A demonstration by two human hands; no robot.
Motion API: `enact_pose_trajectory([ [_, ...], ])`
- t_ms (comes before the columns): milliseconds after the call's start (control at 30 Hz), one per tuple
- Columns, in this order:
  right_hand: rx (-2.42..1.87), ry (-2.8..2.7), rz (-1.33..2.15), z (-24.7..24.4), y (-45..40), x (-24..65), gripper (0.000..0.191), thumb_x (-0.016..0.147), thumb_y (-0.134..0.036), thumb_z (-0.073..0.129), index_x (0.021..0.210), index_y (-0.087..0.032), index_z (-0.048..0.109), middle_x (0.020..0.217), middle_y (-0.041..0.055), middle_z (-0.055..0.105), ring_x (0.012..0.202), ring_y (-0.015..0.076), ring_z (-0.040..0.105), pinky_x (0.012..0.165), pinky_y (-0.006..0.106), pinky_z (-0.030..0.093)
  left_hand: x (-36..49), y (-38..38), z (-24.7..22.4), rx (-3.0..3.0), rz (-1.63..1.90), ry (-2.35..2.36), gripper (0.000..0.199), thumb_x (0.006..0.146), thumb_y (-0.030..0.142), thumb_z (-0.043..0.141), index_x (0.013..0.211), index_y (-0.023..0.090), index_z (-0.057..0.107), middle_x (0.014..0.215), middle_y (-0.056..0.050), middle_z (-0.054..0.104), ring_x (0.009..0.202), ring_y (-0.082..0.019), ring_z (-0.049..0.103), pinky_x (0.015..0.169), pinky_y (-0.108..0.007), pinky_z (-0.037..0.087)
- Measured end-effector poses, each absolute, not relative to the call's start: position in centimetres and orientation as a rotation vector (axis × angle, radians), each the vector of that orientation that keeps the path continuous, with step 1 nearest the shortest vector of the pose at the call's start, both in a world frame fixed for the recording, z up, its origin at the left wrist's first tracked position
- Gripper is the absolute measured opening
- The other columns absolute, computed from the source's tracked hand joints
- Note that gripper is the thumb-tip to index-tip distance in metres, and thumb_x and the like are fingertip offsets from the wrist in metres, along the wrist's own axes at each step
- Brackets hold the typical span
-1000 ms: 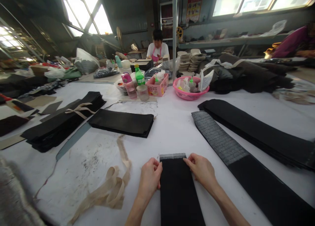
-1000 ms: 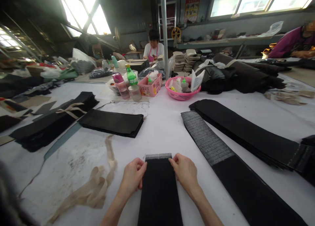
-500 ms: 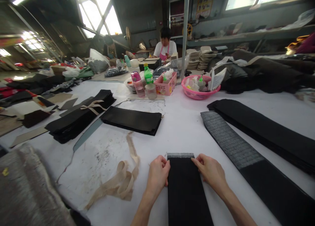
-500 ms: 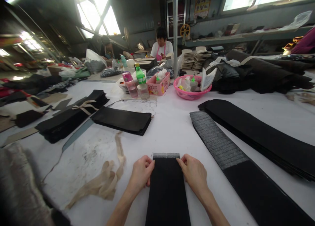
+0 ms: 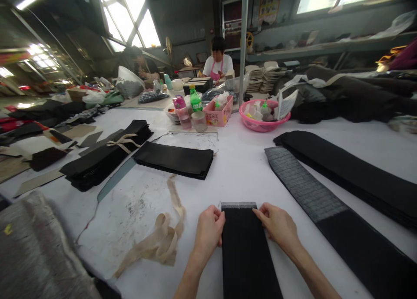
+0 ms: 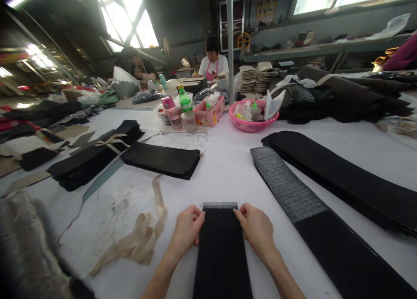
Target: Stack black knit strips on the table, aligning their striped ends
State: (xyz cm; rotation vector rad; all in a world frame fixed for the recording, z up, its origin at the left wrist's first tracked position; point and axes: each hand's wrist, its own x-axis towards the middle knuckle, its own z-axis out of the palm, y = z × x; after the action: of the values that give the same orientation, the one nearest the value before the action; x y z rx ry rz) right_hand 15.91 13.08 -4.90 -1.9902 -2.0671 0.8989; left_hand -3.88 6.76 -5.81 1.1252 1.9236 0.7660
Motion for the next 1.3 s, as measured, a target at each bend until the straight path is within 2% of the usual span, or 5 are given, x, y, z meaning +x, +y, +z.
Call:
enact_pose_trajectory([
  [400,-1.961,-2.020,0.950,-4.8,13.1,16.0,0.023,0.088,-0.040,0.050,0.074,-0.022,0.048,0.055,-0.0065,0.061,0.038,0.0106,0.054,0.046,0.024,0.029,-3.8,6.7,-5.7,1.158,0.663,2.009,0.021,0.090,0.033,0.044,0.071,0.022,0.041,0.046,0.008,0.049,0.029,-0.011,0.049,0.030,-0.019,0.025],
  [567,-1.938,-2.053,1.086,-4.5,13.4,16.6,0.021,0.090,-0.039,0.048,0.076,-0.023,0.048,0.054,-0.0082,0.061,0.037,0.0105,0.054,0.048,0.024,0.033,-3.7,6.2,-4.9,1.504,0.482,2.290,0.008,0.088,0.028,0.052,0.084,0.022,0.050,0.058,0.005,0.056,0.054,-0.014,0.059,0.050,-0.022,0.033],
  [733,-1.896,-2.279,0.652,-3.6,13.4,17.3,0.014,0.085,-0.035,0.060,0.082,-0.023,0.053,0.067,-0.0041,0.064,0.062,0.0170,0.062,0.054,0.026,0.032,-3.3,5.8,-4.5,1.968,0.436,2.238,0.017,0.093,0.019,0.045,0.102,0.027,0.056,0.092,0.000,0.059,0.075,-0.013,0.059,0.065,-0.023,0.040],
  [1000,-1.367,-2.568,0.341,-2.7,14.4,14.1,0.011,0.085,-0.026,0.065,0.095,-0.023,0.063,0.097,0.0022,0.062,0.095,0.0196,0.055,0.074,0.027,0.041,-3.6,5.9,-4.9,2.186,0.283,2.155,0.016,0.093,0.017,0.045,0.097,0.025,0.058,0.096,-0.002,0.054,0.087,-0.016,0.054,0.070,-0.025,0.043],
  [1300,-1.311,-2.798,0.328,-2.5,16.4,12.5,0.015,0.077,-0.024,0.073,0.086,-0.020,0.062,0.091,0.0037,0.063,0.088,0.0220,0.055,0.069,0.029,0.040,-4.4,8.3,-4.2,2.047,0.427,2.130,0.006,0.086,0.023,0.060,0.087,0.021,0.054,0.093,0.000,0.053,0.083,-0.014,0.052,0.073,-0.025,0.043],
])
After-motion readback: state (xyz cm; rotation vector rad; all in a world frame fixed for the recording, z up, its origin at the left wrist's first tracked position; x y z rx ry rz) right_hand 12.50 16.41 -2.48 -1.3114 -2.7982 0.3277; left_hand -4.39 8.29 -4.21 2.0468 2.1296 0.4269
